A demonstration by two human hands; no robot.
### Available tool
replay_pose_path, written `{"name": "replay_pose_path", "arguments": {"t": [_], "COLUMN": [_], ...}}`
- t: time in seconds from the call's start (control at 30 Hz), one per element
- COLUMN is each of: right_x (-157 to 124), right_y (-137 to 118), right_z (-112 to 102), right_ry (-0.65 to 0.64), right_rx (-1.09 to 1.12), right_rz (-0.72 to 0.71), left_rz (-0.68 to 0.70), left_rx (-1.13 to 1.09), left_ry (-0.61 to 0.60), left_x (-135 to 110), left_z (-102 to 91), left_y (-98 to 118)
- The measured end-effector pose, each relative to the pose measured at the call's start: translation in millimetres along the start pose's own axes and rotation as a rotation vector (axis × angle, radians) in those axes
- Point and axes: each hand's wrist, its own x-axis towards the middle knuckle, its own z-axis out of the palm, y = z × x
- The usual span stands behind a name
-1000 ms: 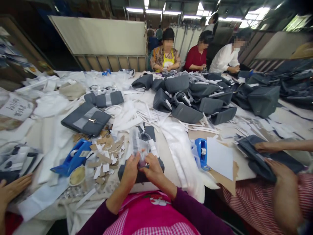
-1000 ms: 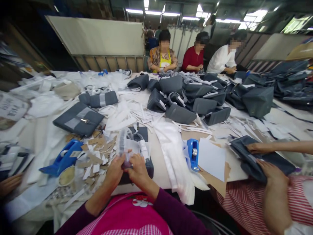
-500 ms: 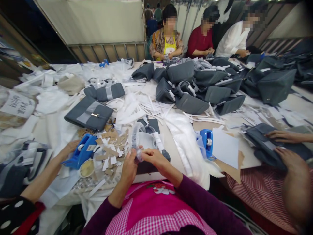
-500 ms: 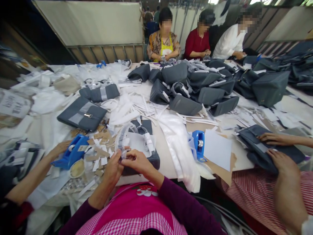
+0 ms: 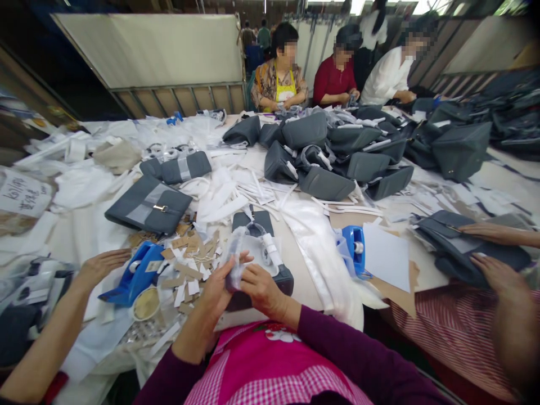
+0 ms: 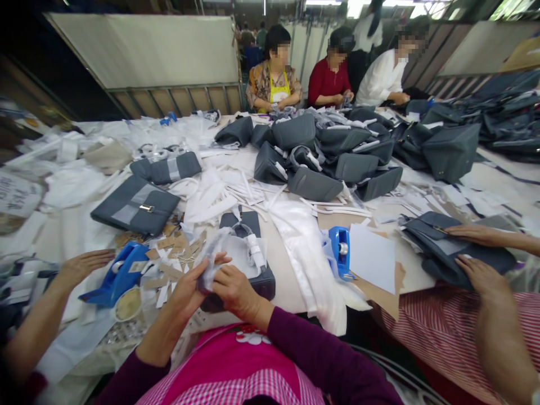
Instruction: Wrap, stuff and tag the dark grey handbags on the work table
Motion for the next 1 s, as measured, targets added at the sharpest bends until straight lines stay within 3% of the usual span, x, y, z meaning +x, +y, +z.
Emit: {"name": "replay_pose_path", "arguments": {"t": [0.07,0.2,0.27,0.33,0.4,0.47,0.53,0.6,0.67,0.73,0.8,0.87,0.93,1.0], "right_x": [-1.6,4.7,7.6,8.1,7.3,7.8,11.0,15.4,18.8,19.6,18.9,18.8,20.3,22.1], "right_y": [6.3,9.0,8.3,10.4,16.2,24.5,32.8,39.5,44.5,48.3,51.6,55.0,58.6,62.3], "right_z": [-0.1,3.3,6.2,7.8,7.8,7.7,9.3,13.1,17.8,21.5,24.2,27.7,33.6,41.3], "right_ry": [-0.055,-0.012,0.009,0.093,0.141,0.106,0.042,-0.008,-0.025,0.021,0.053,0.042,0.032,0.049], "right_rx": [-0.034,0.358,0.553,0.569,0.467,0.322,0.3,0.402,0.495,0.43,0.282,0.19,0.21,0.315], "right_rz": [-0.005,0.443,0.584,0.59,0.462,0.308,0.352,0.56,0.717,0.664,0.462,0.333,0.444,0.678], "left_rz": [0.004,0.343,0.405,0.309,0.113,0.002,0.071,0.229,0.278,0.164,0.028,0.009,0.122,0.242], "left_rx": [0.064,0.337,0.411,0.307,0.126,0.02,0.089,0.25,0.329,0.23,0.092,0.078,0.201,0.33], "left_ry": [0.043,0.266,0.287,0.223,0.119,0.061,0.12,0.231,0.272,0.205,0.117,0.105,0.196,0.297], "left_x": [5.4,17.0,22.2,28.3,35.8,44.0,51.5,58.2,65.0,72.4,79.7,85.4,88.6,91.0], "left_z": [-4.9,-7.8,-5.5,-3.6,-4.2,-7.1,-10.3,-12.7,-14.8,-18.0,-22.0,-25.1,-25.6,-24.6], "left_y": [-0.6,-24.2,-32.7,-31.9,-24.9,-18.9,-19.2,-24.4,-29.2,-29.8,-27.5,-26.5,-28.8,-31.9]}}
